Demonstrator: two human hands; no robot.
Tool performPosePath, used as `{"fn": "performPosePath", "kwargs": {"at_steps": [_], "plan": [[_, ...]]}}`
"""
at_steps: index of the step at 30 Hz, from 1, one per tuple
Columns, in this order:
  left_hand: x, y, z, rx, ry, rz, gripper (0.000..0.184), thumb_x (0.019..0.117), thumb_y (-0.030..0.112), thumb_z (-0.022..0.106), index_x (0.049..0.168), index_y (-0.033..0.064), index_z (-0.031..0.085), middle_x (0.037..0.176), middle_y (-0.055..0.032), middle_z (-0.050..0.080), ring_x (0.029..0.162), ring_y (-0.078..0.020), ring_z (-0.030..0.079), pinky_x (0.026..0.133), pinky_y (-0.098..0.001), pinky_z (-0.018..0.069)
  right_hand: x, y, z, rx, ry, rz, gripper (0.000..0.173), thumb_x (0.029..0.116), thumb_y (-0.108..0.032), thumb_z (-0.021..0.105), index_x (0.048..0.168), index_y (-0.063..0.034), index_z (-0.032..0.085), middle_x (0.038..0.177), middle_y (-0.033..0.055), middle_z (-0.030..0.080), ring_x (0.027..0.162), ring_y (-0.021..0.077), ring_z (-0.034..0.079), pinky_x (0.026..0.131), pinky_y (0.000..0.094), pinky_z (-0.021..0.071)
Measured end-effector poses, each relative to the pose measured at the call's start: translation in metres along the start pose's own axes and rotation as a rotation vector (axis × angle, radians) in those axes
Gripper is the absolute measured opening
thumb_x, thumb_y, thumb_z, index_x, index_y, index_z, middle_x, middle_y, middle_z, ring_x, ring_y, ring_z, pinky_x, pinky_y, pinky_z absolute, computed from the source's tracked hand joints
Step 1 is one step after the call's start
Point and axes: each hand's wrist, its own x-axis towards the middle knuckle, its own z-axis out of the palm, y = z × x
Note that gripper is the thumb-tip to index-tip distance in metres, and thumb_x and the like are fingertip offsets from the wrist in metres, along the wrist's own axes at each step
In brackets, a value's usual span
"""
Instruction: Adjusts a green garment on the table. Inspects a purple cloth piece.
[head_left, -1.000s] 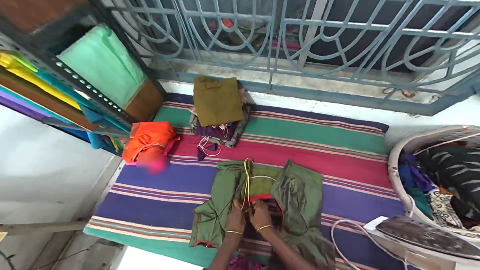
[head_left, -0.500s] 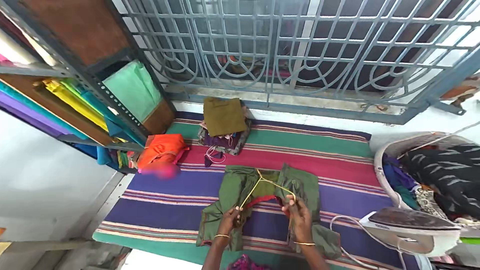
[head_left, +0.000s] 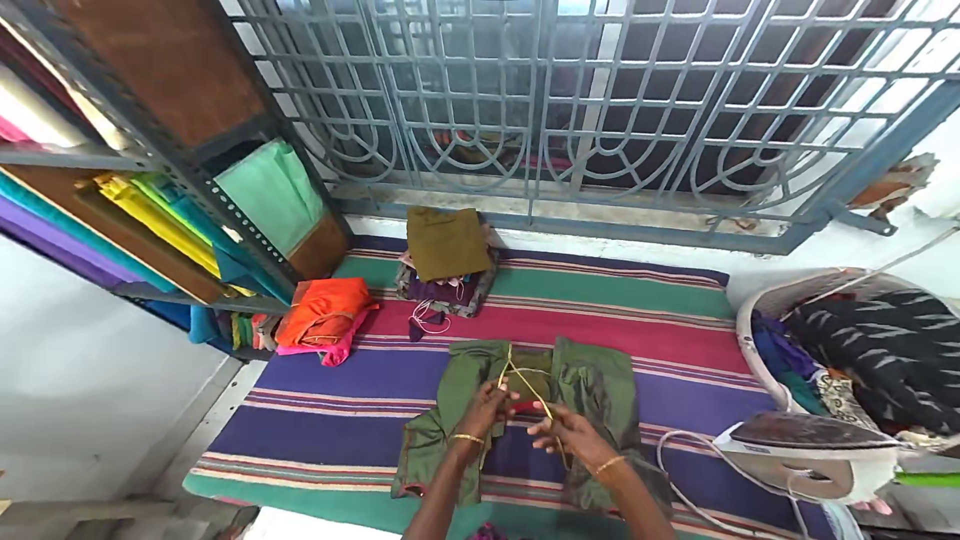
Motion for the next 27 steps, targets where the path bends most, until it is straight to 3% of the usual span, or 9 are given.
{"fn": "performPosePath", "kwargs": {"at_steps": [3, 6, 8, 10, 13, 16, 19, 23, 27], "plan": [[0.018, 0.020, 0.014, 0.163, -0.064, 0.120, 0.036, 0.1107, 0.016, 0.043, 0.143, 0.0017, 0.050, 0.112, -0.0131, 0.070, 0.081, -0.0155, 0.067, 0.076, -0.0330, 0.0565, 0.038, -0.016, 0.012, 0.094, 0.177, 0.099, 0.041, 0.1132, -0.027, 0.035, 0.141, -0.0001, 0.050, 0.111, 0.0123, 0.070, 0.091, 0.0181, 0.070, 0.080, 0.0331, 0.0581], [0.018, 0.045, 0.021, 0.333, -0.055, 0.285, 0.033, 0.1096, 0.016, 0.046, 0.139, 0.0051, 0.057, 0.112, -0.0139, 0.069, 0.081, -0.0182, 0.067, 0.077, -0.0366, 0.0573, 0.074, -0.038, 0.008, 0.247, 0.244, 0.092, 0.057, 0.1113, -0.049, 0.025, 0.131, -0.0044, 0.055, 0.107, 0.0094, 0.064, 0.091, 0.0188, 0.064, 0.082, 0.0368, 0.0533], [0.015, 0.050, 0.019, 0.505, -0.106, 0.332, 0.033, 0.1086, 0.016, 0.048, 0.138, 0.0038, 0.059, 0.108, -0.0155, 0.071, 0.084, -0.0212, 0.070, 0.082, -0.0397, 0.0585, 0.095, -0.051, -0.001, 0.314, 0.219, 0.120, 0.074, 0.1052, -0.066, 0.020, 0.127, -0.0064, 0.059, 0.100, 0.0069, 0.067, 0.082, 0.0163, 0.063, 0.074, 0.0346, 0.0533], [0.013, 0.039, 0.017, 0.625, -0.247, 0.305, 0.038, 0.1078, 0.020, 0.049, 0.141, 0.0048, 0.058, 0.115, -0.0169, 0.070, 0.094, -0.0239, 0.070, 0.090, -0.0416, 0.0568, 0.111, -0.059, -0.009, 0.282, 0.140, 0.150, 0.079, 0.1021, -0.071, 0.020, 0.131, -0.0090, 0.059, 0.108, 0.0046, 0.074, 0.078, 0.0116, 0.068, 0.066, 0.0273, 0.0532], [0.012, 0.009, 0.013, 0.613, -0.349, 0.290, 0.046, 0.1066, 0.020, 0.051, 0.149, 0.0038, 0.049, 0.130, -0.0186, 0.065, 0.113, -0.0253, 0.067, 0.102, -0.0396, 0.0526, 0.136, -0.061, -0.013, 0.274, 0.189, 0.157, 0.049, 0.1096, -0.047, 0.039, 0.130, -0.0064, 0.057, 0.109, 0.0034, 0.071, 0.080, 0.0080, 0.066, 0.070, 0.0236, 0.0526], [0.018, -0.032, -0.002, 0.764, -0.187, 0.308, 0.043, 0.1037, 0.029, 0.056, 0.137, 0.0025, 0.062, 0.140, -0.0204, 0.060, 0.134, -0.0344, 0.054, 0.117, -0.0466, 0.0376, 0.151, -0.059, -0.014, 0.260, 0.333, 0.026, 0.031, 0.1101, -0.016, 0.045, 0.137, -0.0049, 0.054, 0.111, 0.0060, 0.070, 0.077, 0.0084, 0.062, 0.067, 0.0247, 0.0489], [0.019, -0.071, -0.016, 0.875, -0.183, 0.110, 0.050, 0.1031, 0.030, 0.060, 0.146, 0.0048, 0.055, 0.150, -0.0231, 0.051, 0.143, -0.0418, 0.043, 0.121, -0.0531, 0.0305, 0.144, -0.077, -0.015, 0.078, 0.345, -0.161, 0.035, 0.1115, -0.012, 0.037, 0.143, -0.0058, 0.051, 0.116, 0.0074, 0.069, 0.075, 0.0099, 0.061, 0.067, 0.0267, 0.0493], [0.012, -0.122, -0.025, 0.795, -0.183, 0.182, 0.038, 0.0993, 0.020, 0.063, 0.133, 0.0033, 0.066, 0.143, -0.0218, 0.058, 0.137, -0.0413, 0.050, 0.117, -0.0561, 0.0359, 0.107, -0.101, -0.012, -0.160, 0.330, -0.496, 0.038, 0.1089, -0.009, 0.039, 0.144, -0.0060, 0.053, 0.119, 0.0080, 0.068, 0.080, 0.0112, 0.065, 0.073, 0.0286, 0.0555], [0.009, -0.112, -0.023, 0.820, -0.262, 0.017, 0.051, 0.0962, 0.033, 0.069, 0.139, 0.0063, 0.062, 0.152, -0.0173, 0.051, 0.144, -0.0380, 0.041, 0.119, -0.0570, 0.0319, 0.070, -0.082, -0.010, -0.297, 0.294, -0.607, 0.036, 0.1049, -0.006, 0.045, 0.137, -0.0030, 0.060, 0.123, 0.0072, 0.069, 0.095, 0.0120, 0.069, 0.086, 0.0301, 0.0586]]}}
